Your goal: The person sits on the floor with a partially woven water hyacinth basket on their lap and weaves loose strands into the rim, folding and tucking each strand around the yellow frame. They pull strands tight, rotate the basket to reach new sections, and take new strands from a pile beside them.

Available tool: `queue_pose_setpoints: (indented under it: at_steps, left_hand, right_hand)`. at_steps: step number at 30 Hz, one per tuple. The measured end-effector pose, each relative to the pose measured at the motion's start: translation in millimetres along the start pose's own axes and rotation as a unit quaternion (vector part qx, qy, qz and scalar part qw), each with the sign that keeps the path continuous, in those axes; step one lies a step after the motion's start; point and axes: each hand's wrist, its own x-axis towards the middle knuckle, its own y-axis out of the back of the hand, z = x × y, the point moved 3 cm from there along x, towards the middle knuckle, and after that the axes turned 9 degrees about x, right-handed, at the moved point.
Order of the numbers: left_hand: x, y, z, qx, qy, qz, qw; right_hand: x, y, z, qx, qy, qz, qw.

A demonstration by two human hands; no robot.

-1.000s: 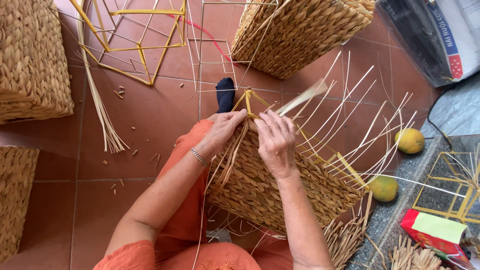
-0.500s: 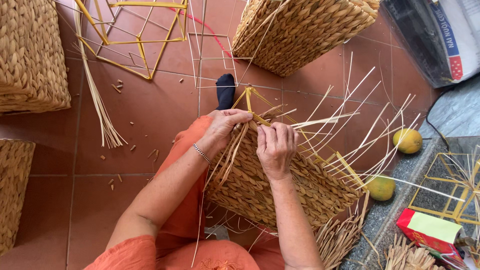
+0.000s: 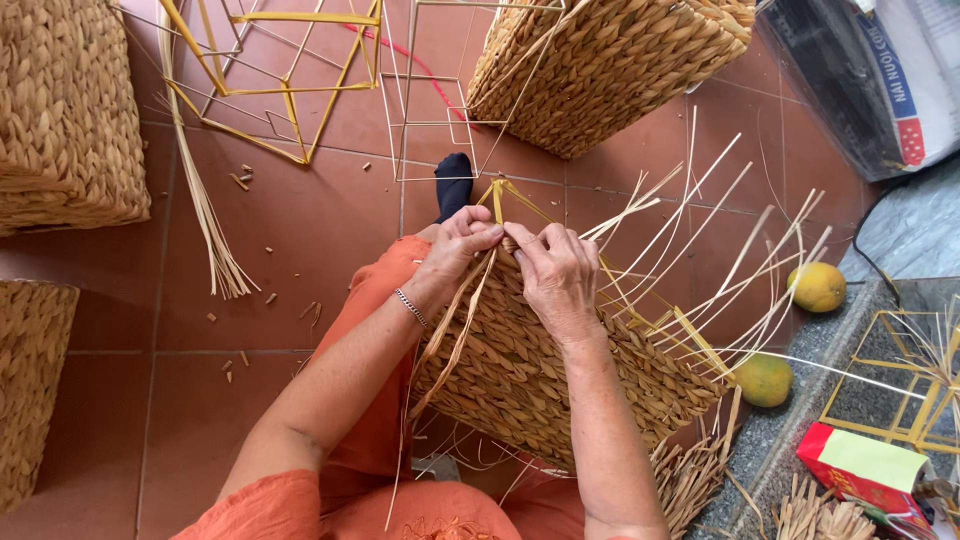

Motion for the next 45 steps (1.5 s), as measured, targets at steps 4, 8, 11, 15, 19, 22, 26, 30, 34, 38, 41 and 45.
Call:
queue_pose_setpoints:
  at_steps: [4,8,11,15,19,22,26,30,34,38,41,45]
  left_hand:
    - [2,0,3,0.021,0.021,0.000,1.000]
    - [2,-1,4,-0.004,0.061,0.031,0.998]
    - [0,-3,5,-0.027,0.072,0.040,0.996]
    - [-4,-2,6,0.014,0.028,0.050,0.998]
    - [-6,0,5,0.062,-0.036,0.021,0.997]
    - [-8,-2,3,0.072,-0.069,0.002,0.995]
    - [-8,-4,9,0.143,-0.127,0.016,0.981]
    - [-9,-10,15,0.189,-0.120,0.040,0.974]
    - [-11,-14,21,0.213,-0.153,0.047,0.964]
    - [-11,-11,19,0.191,-0.170,0.031,0.966]
    - [-10,-10,19,0.181,-0.218,0.007,0.959]
    - [-9,-8,16,0.106,-0.155,-0.007,0.982]
  right_hand:
    - [-2,-2,-3,-0.029,0.048,0.030,0.998]
    - [-5,-13,-7,-0.086,0.125,0.107,0.983]
    - [-6,-16,-4,-0.061,0.115,0.104,0.986]
    - [13,-16,2,-0.050,0.116,0.024,0.992]
    - [33,-15,2,0.006,0.029,-0.141,0.990]
    - [45,-5,-5,0.023,0.011,-0.175,0.984]
    - [59,-5,-17,0.015,-0.012,-0.221,0.975]
    - [68,0,-23,0.018,-0.045,-0.239,0.970]
    - [89,9,-26,0.060,-0.071,-0.259,0.961]
    - [104,4,-41,0.095,-0.118,-0.336,0.930]
    - [109,2,-52,0.022,-0.149,-0.416,0.897]
    - [124,11,-64,-0.012,-0.094,-0.384,0.918]
